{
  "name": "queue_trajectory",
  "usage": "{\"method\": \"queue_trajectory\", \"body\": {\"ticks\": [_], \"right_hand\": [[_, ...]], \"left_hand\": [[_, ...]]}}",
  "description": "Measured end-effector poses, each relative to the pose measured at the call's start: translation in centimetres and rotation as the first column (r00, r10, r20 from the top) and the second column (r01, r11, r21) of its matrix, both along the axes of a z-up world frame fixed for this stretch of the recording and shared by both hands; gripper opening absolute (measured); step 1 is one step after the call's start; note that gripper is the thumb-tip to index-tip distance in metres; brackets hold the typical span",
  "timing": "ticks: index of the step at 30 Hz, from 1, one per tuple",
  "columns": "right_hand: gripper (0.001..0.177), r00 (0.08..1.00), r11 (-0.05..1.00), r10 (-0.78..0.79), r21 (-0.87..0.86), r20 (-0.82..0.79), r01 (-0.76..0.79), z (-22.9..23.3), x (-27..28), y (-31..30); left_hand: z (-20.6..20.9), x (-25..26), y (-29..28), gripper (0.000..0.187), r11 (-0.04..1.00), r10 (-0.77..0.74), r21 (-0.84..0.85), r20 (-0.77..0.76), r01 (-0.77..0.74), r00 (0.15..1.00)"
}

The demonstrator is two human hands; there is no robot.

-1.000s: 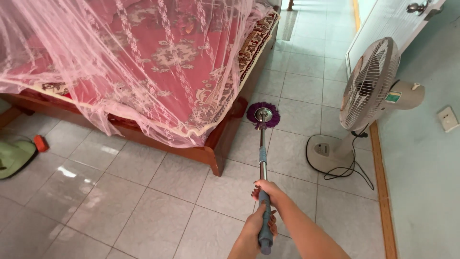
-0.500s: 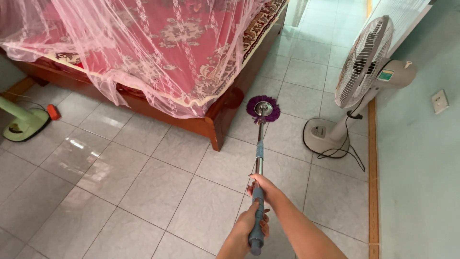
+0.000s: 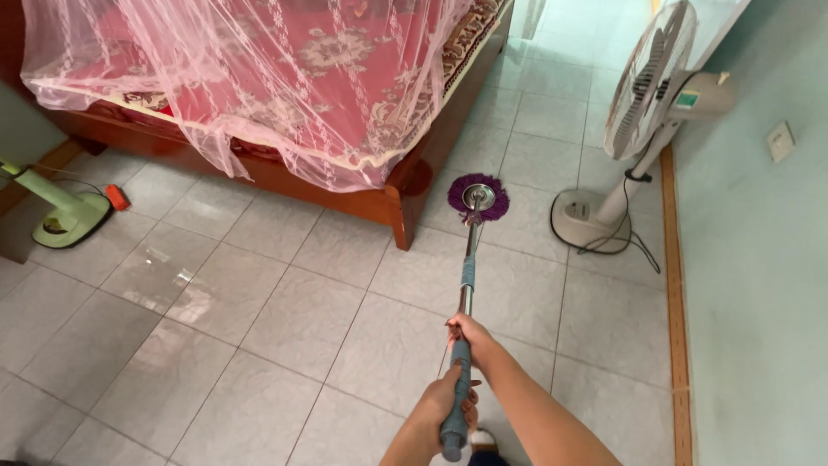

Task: The person uses a purple mop to clean tiled floors in a bedroom and hallway. They move around furniture such as chairs, a desk, and a bed, and mop along baseboards and near a fan. The camera follows the mop head as it moves across the floor.

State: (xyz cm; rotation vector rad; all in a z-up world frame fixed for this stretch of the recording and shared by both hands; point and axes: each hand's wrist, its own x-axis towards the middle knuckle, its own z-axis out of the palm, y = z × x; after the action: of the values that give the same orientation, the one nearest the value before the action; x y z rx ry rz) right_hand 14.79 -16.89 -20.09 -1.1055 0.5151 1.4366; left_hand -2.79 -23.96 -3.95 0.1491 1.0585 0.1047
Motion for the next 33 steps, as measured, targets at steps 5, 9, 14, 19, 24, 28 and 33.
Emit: {"method": "queue_trajectory", "body": {"ticks": [5, 9, 14, 19, 24, 28, 33], "right_hand": [[0.007, 0.989, 0.99, -0.14, -0.02, 0.04, 0.141, -2.1, -10.5, -2.2], [0.011, 0.974, 0.973, -0.217, -0.071, 0.065, 0.221, 0.2, -19.2, -4.9], [0.007, 0.977, 0.974, -0.207, -0.083, 0.054, 0.211, 5.9, -26.7, -8.0], [0.008, 0.983, 0.983, -0.159, -0.081, 0.093, 0.166, 5.1, -25.3, -5.9], [0.016, 0.976, 0.975, -0.212, -0.055, 0.053, 0.215, 5.4, -19.3, -2.7], [0.009, 0.97, 0.977, -0.206, -0.019, 0.13, 0.211, 7.7, -13.5, -1.3], [0.007, 0.971, 0.982, -0.184, -0.022, 0.153, 0.19, 8.4, -4.5, 1.6]], "left_hand": [[1.5, -10.3, -1.7, 0.046, 0.992, -0.122, 0.023, -0.078, 0.124, 0.99], [0.7, -17.7, -3.1, 0.058, 0.922, -0.297, 0.206, -0.163, 0.327, 0.941], [3.6, -23.6, -2.7, 0.06, 0.919, -0.375, -0.014, -0.332, 0.393, 0.865], [3.9, -23.1, -1.2, 0.052, 0.934, -0.331, 0.039, -0.27, 0.354, 0.904], [4.3, -17.5, 1.6, 0.045, 0.956, -0.295, -0.049, -0.168, 0.291, 0.941], [3.5, -10.9, 4.2, 0.041, 0.949, -0.315, -0.065, -0.137, 0.309, 0.939], [3.3, -1.1, 8.2, 0.046, 0.919, -0.395, -0.084, -0.177, 0.386, 0.902]]}}
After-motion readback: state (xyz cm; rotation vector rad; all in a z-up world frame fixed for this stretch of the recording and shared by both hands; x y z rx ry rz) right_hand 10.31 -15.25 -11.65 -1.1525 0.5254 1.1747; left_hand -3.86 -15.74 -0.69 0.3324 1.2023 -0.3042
